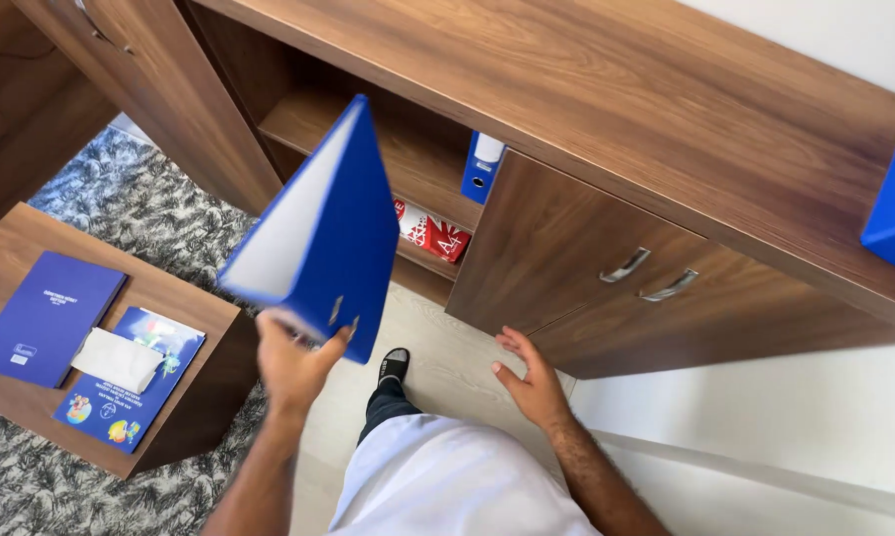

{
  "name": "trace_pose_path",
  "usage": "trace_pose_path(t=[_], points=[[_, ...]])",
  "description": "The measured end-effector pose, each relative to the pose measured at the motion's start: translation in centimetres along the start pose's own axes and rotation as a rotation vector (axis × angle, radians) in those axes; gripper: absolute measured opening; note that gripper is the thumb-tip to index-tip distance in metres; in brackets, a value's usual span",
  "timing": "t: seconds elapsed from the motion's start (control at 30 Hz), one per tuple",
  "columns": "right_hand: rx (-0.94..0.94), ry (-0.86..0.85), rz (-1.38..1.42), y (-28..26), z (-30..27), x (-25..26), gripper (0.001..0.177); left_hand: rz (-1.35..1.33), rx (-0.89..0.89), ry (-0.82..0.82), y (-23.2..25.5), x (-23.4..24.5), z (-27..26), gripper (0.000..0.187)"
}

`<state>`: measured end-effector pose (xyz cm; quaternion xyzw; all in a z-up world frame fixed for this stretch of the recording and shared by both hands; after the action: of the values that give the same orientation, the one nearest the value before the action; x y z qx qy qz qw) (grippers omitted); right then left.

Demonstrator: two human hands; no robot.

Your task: Wiping down a wooden cabinet and router with a wet wipe, then organizing folders and a package of paper on the shelves.

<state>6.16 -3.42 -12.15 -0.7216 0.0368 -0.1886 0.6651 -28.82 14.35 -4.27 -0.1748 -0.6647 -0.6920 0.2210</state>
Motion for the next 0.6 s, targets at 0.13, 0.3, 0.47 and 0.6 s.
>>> trace_pose_path(t=[0.13, 0.3, 0.47, 0.6], points=[[0.011, -0.064, 0.121, 0.6, -2.0, -0.3, 0.064, -0.139, -0.066, -0.01, 4.1, 5.3, -3.2, 0.076], [0.087, -0.043, 0.108, -1.1, -4.2, 1.3, 0.062, -0.335, -0.478, -0.084, 16.7, 6.5, -4.1, 0.079], [0.047, 0.13, 0.057, -1.3, -6.8, 5.7, 0.064, -0.372, -0.813, -0.22, 33.2, 0.9, -4.9, 0.081], [0.021, 0.303, 0.031, -0.6, -10.4, 9.2, 0.065, -0.412, -0.957, -0.242, 44.6, -7.2, -5.8, 0.083]])
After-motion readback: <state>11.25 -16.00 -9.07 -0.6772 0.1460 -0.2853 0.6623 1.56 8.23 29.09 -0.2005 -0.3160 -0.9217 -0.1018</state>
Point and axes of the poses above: each hand's wrist, its own z-axis towards the middle knuckle, its own x-axis out of the back of the hand, y = z × x, the point moved 10 cm from there along z, towards the middle knuckle, and after that the axes turned 9 degrees about z, right-handed, at the moved point
